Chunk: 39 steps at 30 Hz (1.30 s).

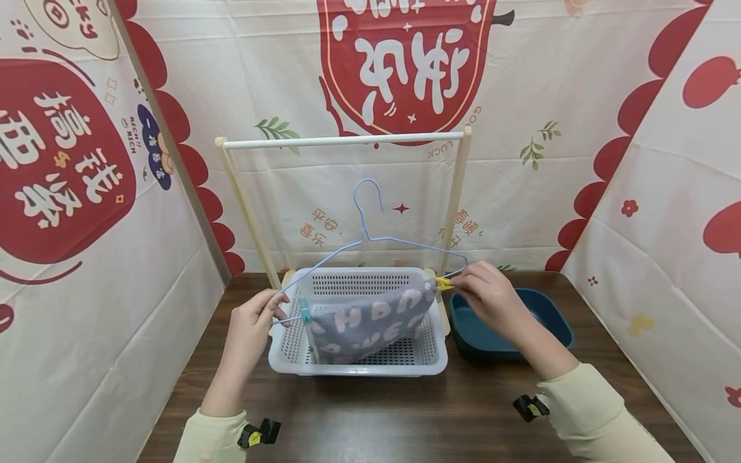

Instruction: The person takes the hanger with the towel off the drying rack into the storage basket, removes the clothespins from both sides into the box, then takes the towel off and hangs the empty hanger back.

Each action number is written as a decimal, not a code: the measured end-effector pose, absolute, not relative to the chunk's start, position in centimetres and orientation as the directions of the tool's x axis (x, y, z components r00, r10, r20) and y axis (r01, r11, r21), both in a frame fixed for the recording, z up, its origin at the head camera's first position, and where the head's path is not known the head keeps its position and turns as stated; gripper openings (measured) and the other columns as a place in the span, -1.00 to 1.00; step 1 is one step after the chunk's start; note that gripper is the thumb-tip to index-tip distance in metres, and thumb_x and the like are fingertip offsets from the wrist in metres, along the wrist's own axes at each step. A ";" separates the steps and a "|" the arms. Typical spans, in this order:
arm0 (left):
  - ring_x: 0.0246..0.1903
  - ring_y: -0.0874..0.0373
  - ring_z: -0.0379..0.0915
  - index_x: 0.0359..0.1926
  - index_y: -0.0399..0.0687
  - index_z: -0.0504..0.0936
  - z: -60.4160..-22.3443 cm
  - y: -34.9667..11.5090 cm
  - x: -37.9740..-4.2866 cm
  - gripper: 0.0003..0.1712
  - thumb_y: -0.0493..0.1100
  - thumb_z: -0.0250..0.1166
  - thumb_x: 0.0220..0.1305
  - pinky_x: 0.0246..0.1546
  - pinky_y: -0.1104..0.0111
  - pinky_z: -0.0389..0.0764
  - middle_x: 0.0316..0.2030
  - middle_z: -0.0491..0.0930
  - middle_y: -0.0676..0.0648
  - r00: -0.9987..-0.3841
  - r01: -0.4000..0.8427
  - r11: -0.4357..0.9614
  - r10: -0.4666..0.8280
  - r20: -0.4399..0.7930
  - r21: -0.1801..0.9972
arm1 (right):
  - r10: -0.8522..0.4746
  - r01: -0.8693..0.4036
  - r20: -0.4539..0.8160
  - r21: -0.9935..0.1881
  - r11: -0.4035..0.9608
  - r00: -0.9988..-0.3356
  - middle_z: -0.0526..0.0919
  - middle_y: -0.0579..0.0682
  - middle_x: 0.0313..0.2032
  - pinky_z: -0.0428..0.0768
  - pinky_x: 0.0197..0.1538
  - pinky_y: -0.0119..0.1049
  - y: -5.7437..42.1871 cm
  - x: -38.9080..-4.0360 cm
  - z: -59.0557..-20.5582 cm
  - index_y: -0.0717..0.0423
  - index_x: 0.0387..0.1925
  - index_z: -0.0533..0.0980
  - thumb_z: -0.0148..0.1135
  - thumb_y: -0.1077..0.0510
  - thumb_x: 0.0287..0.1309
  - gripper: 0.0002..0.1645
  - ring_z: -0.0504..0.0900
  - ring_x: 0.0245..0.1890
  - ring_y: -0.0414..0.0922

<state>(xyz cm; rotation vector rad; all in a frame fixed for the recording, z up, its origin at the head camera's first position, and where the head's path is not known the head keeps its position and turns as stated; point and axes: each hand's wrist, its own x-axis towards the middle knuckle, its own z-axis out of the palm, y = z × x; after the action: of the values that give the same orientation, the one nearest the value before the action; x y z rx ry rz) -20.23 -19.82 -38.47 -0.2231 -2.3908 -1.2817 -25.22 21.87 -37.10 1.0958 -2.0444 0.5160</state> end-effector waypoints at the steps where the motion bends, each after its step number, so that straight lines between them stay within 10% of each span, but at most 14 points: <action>1: -0.47 0.08 0.53 -0.23 -0.11 0.63 -38.4 -19.8 -20.2 -0.78 -0.09 0.14 0.45 -0.64 0.35 0.46 -0.58 0.61 0.02 -0.898 0.332 0.562 -0.057 0.436 0.758 | -0.533 -0.833 0.773 0.009 0.553 -0.345 0.62 0.02 -0.38 0.47 -0.15 -0.45 21.9 -25.2 -37.1 0.27 -0.32 0.64 -0.09 -0.14 0.44 -0.40 0.52 -0.30 -0.06; 16: -0.60 0.16 0.47 -0.28 -0.15 0.63 -38.3 -19.7 -20.4 -0.83 -0.16 0.19 0.41 -0.62 0.40 0.32 -0.61 0.61 0.03 -0.845 0.382 0.561 -0.110 0.523 0.734 | -0.502 -0.833 0.801 0.007 0.553 -0.326 0.64 0.01 -0.37 0.45 -0.20 -0.43 22.9 -25.1 -37.7 0.25 -0.34 0.62 -0.06 -0.11 0.46 -0.44 0.53 -0.32 -0.08; 32: -0.64 0.17 0.41 -0.25 -0.11 0.65 -38.0 -18.4 -20.8 -0.88 -0.18 0.22 0.38 -0.62 0.41 0.25 -0.60 0.63 0.03 -0.789 0.435 0.535 -0.161 0.593 0.724 | -0.444 -0.728 0.750 -0.071 0.681 -0.489 0.64 0.09 -0.27 0.41 -0.07 -0.25 26.7 -24.9 -41.7 0.30 -0.24 0.59 -0.16 -0.25 0.44 -0.29 0.53 -0.19 0.01; 39: -0.63 0.18 0.43 -0.24 -0.12 0.67 -38.3 -18.0 -20.9 -0.84 -0.15 0.20 0.39 -0.64 0.44 0.23 -0.58 0.65 -0.02 -0.801 0.429 0.529 -0.152 0.579 0.732 | -0.347 -0.626 0.702 -0.181 0.758 -0.622 0.63 0.13 -0.17 0.40 -0.06 -0.22 28.7 -24.2 -43.8 0.31 -0.11 0.56 0.45 0.34 0.00 -0.63 0.50 -0.12 0.01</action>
<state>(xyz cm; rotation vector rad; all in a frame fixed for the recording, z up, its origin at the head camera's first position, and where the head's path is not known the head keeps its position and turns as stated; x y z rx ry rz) -20.86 -18.05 -38.34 -0.2238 -2.1727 -1.2655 -24.23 28.66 -43.78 0.7248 -2.2859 0.5457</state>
